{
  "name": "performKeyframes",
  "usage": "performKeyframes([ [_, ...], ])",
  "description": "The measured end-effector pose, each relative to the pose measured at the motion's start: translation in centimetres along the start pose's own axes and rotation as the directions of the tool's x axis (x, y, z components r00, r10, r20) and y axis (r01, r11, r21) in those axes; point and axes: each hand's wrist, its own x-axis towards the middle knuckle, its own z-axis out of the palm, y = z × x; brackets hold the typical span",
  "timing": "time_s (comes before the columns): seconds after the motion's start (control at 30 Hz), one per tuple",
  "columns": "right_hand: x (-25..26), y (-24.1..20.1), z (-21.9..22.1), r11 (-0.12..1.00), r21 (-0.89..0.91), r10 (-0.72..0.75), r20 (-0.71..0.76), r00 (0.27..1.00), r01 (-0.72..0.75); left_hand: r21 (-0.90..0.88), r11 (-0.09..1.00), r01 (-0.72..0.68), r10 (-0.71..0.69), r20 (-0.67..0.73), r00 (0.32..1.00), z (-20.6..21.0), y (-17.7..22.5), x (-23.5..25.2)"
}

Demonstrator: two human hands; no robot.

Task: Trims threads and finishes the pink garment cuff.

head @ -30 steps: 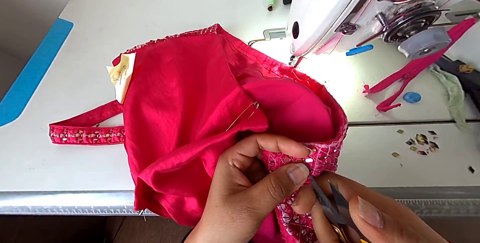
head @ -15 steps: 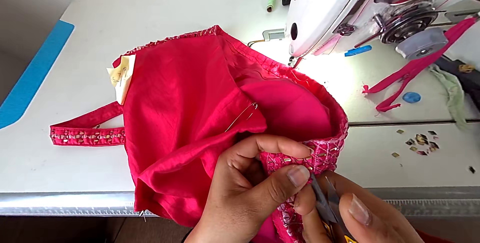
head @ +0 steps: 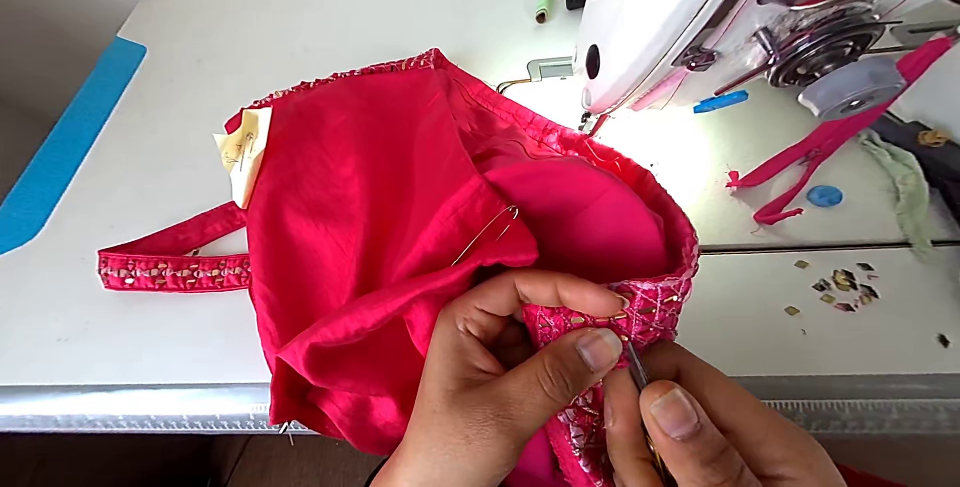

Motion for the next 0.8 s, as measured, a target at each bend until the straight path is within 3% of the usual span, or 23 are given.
performKeyframes([
  [0.43, 0.0, -0.4, -1.1, 0.971, 0.197, 0.104, 0.151, 0.983, -0.133, -0.007, 1.000, 0.004, -0.004, 0.005, 1.000, -0.1, 0.0, 0.0],
  [0.57, 0.1, -0.5, -1.1, 0.956, 0.253, 0.115, 0.138, 0.984, -0.147, 0.013, 1.000, 0.003, -0.003, 0.010, 1.000, 0.0, 0.0, 0.0],
  [0.8, 0.3, -0.4, -0.8, 0.985, 0.144, 0.086, 0.078, 0.993, -0.097, 0.027, 1.000, -0.008, 0.008, 0.018, 1.000, 0.1, 0.0, 0.1],
])
